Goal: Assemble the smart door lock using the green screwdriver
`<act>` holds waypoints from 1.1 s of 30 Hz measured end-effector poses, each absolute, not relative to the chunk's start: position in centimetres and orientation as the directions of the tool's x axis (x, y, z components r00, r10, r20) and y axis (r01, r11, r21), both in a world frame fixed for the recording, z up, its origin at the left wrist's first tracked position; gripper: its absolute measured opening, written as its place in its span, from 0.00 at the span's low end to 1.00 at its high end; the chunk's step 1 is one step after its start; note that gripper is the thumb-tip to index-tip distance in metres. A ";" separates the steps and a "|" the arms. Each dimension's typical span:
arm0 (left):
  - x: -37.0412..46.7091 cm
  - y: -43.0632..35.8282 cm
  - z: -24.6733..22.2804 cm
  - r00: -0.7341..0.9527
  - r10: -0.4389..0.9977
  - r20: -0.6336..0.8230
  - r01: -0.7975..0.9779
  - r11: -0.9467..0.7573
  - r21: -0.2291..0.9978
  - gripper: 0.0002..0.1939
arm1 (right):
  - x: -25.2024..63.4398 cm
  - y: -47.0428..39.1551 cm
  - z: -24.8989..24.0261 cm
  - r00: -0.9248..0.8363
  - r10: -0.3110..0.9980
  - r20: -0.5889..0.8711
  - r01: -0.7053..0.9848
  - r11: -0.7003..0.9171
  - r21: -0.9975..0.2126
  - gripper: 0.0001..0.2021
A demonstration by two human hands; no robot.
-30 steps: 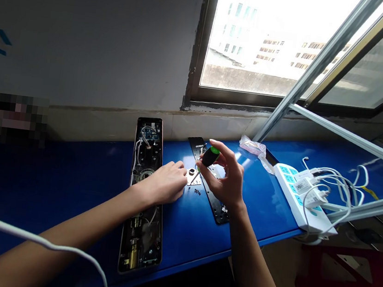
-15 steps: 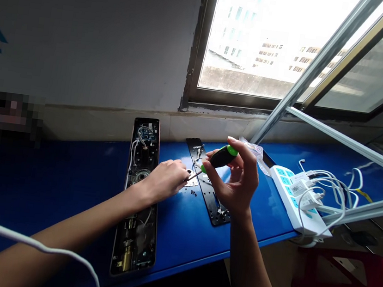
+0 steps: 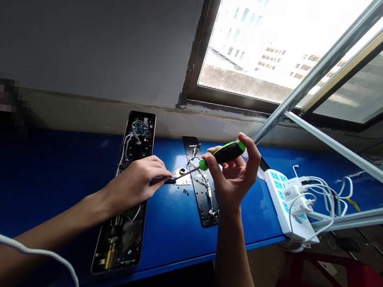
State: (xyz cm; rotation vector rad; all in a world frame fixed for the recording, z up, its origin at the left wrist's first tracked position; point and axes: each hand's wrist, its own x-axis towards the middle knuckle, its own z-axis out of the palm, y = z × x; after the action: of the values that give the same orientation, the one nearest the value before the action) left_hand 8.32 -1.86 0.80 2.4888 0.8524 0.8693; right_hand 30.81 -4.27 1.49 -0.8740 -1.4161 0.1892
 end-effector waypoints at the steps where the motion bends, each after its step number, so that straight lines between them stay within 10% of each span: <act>1: 8.0 -2.1 0.8 0.611 0.650 0.452 0.408 -0.748 0.524 0.12 | 30.6 -4.2 1.5 0.200 0.613 0.765 0.359 0.680 -0.639 0.30; 33: 4.6 -5.2 -1.2 0.493 0.630 0.600 0.346 -0.775 0.529 0.14 | 27.6 -3.9 1.1 0.256 0.652 0.714 0.155 0.702 -0.696 0.31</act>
State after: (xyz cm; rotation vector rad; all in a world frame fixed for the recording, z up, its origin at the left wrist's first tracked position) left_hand 4.58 -5.16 -1.18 2.4033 0.8184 1.1722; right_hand 27.60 -3.92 1.13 -0.7641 -1.2952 0.3857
